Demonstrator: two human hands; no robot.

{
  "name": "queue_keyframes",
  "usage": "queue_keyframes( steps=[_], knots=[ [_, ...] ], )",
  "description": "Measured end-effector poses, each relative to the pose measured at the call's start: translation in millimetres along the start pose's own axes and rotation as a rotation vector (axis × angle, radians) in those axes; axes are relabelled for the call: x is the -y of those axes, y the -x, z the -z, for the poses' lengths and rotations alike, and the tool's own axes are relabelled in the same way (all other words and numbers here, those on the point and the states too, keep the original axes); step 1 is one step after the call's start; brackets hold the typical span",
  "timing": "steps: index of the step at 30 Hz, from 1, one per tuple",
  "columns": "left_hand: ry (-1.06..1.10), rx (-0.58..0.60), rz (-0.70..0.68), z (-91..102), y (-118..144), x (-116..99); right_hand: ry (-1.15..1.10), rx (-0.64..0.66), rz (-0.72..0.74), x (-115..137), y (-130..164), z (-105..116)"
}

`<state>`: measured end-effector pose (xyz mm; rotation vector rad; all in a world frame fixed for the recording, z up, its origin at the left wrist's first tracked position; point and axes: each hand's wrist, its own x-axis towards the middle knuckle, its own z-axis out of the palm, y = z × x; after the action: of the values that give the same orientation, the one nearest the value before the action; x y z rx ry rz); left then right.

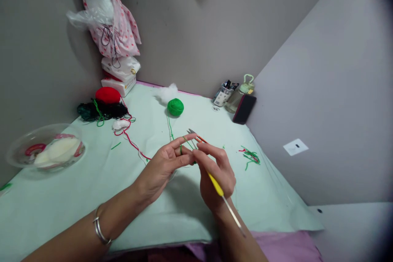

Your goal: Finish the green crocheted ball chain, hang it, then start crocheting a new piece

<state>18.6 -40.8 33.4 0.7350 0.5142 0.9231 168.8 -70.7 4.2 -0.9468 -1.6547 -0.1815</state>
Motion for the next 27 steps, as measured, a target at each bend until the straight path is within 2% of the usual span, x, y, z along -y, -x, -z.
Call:
queue_keyframes(
  steps=[3, 7, 11, 14, 22, 27],
  knots=[
    [-0.029, 0.025, -0.010, 1.3, -1, 0, -0.210, -0.067, -0.175, 6, -8, 0],
    [-0.037, 0.012, -0.022, 2.5, -2, 1, -0.414, -0.009, -0.354, 5, -17, 1],
    [-0.040, 0.000, -0.022, 2.3, -1, 1, -0.568, 0.033, -0.416, 0, -18, 1],
    [-0.056, 0.004, -0.025, 2.8, -2, 0, -0.584, 0.057, -0.431, -1, -17, 1],
    [-0.092, -0.038, -0.049, 4.1, -1, -3, -0.727, 0.002, -0.637, -5, -19, 2],
    [-0.111, -0.035, -0.063, 4.6, 0, -2, -0.827, 0.012, -0.636, -4, -23, 5]
  ],
)
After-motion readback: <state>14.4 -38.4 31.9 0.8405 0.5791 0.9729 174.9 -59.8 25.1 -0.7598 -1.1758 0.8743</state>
